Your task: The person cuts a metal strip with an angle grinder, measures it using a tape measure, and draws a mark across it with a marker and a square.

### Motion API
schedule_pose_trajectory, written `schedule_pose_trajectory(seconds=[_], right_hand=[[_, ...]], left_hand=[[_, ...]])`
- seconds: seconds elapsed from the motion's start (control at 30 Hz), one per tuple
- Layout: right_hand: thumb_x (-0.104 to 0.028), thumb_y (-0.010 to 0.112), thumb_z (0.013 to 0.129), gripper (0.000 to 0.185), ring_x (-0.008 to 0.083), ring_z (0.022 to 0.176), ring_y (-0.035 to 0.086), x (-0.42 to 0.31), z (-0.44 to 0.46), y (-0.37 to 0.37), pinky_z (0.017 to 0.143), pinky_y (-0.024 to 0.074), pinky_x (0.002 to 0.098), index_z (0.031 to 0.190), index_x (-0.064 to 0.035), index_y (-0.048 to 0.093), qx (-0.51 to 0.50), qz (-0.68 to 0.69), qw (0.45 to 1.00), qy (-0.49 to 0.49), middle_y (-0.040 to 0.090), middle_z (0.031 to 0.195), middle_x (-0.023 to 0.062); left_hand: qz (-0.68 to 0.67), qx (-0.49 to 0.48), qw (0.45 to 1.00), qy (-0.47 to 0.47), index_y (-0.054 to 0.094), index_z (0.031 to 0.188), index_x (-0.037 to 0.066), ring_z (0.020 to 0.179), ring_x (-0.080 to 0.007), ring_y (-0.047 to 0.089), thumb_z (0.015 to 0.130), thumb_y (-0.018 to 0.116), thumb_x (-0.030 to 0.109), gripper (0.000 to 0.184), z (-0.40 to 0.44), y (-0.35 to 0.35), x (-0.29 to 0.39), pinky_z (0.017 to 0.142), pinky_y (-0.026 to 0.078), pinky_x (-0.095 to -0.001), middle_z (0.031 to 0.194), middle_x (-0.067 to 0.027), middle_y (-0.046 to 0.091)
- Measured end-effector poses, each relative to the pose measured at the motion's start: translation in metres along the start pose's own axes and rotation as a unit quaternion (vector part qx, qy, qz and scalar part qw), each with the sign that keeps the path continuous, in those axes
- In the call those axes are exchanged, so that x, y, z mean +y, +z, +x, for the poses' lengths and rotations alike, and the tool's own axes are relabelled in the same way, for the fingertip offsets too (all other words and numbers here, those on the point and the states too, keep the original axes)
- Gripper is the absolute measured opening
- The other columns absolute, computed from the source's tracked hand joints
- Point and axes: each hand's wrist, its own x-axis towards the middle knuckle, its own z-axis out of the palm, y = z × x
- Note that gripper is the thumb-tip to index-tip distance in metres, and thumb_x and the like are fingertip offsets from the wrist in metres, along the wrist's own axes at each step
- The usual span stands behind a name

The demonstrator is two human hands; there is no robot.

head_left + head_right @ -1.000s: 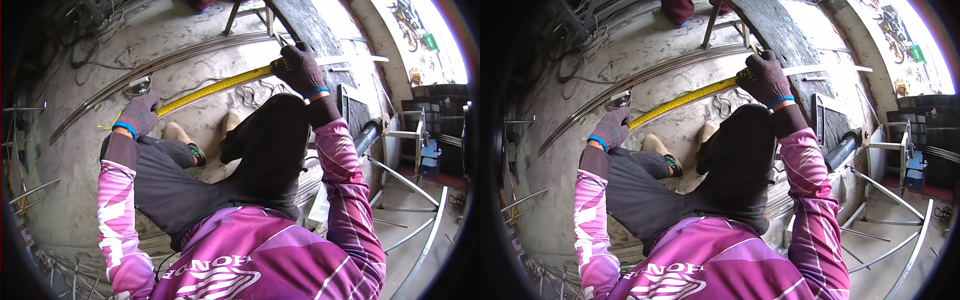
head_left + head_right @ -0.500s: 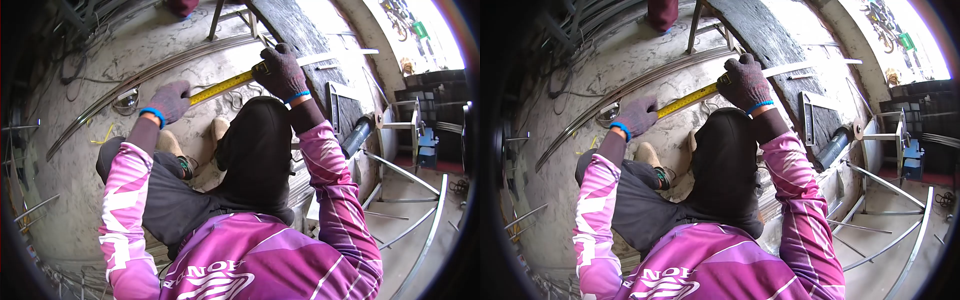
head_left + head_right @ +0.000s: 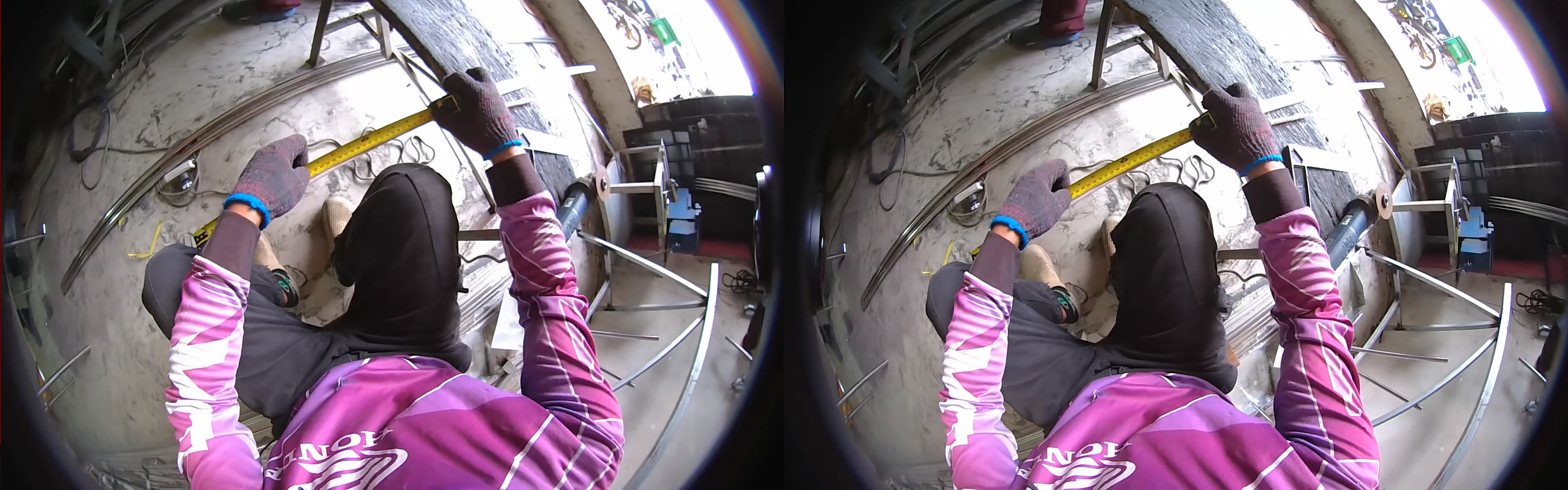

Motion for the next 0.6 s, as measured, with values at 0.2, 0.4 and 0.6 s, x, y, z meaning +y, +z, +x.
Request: schedule_pose_trajectory(seconds=[0.2, 0.4, 0.6], right_hand=[[-0.013, 0.083, 0.075, 0.030, 0.0359, 0.091, 0.060, 0.003, 0.002, -0.005, 0.074, 0.0527, 0.0448, 0.095, -0.0040, 0.063, -0.038, -0.015, 0.999, -0.004, 0.061, 0.088, 0.0161], [-0.008, 0.079, 0.081, 0.021, 0.0324, 0.077, 0.062, -0.002, 0.002, 0.005, 0.068, 0.0513, 0.0408, 0.093, -0.0032, 0.062, -0.041, 0.048, 0.995, 0.074, 0.060, 0.087, 0.0164], [-0.010, 0.079, 0.080, 0.022, 0.0348, 0.079, 0.060, 0.000, 0.005, 0.005, 0.068, 0.0497, 0.0442, 0.090, -0.0038, 0.061, -0.008, 0.009, 1.000, -0.016, 0.056, 0.087, 0.0152]], left_hand=[[-0.001, 0.036, 0.999, 0.007, 0.060, 0.090, 0.003, 0.076, -0.0395, 0.063, 0.082, 0.061, 0.016, 0.015, 0.015, 0.016, 0.016, 0.070, 0.050, -0.0467, 0.080, -0.0232, 0.062], [0.001, 0.133, 0.990, 0.051, 0.063, 0.095, 0.004, 0.082, -0.0469, 0.066, 0.085, 0.057, 0.017, 0.018, 0.014, 0.039, 0.009, 0.074, 0.051, -0.0551, 0.087, -0.0243, 0.068], [0.043, 0.061, 0.996, -0.054, 0.065, 0.101, 0.009, 0.094, -0.0435, 0.070, 0.086, 0.062, 0.019, 0.019, -0.016, 0.010, 0.028, 0.080, 0.055, -0.0538, 0.098, -0.0240, 0.071]])
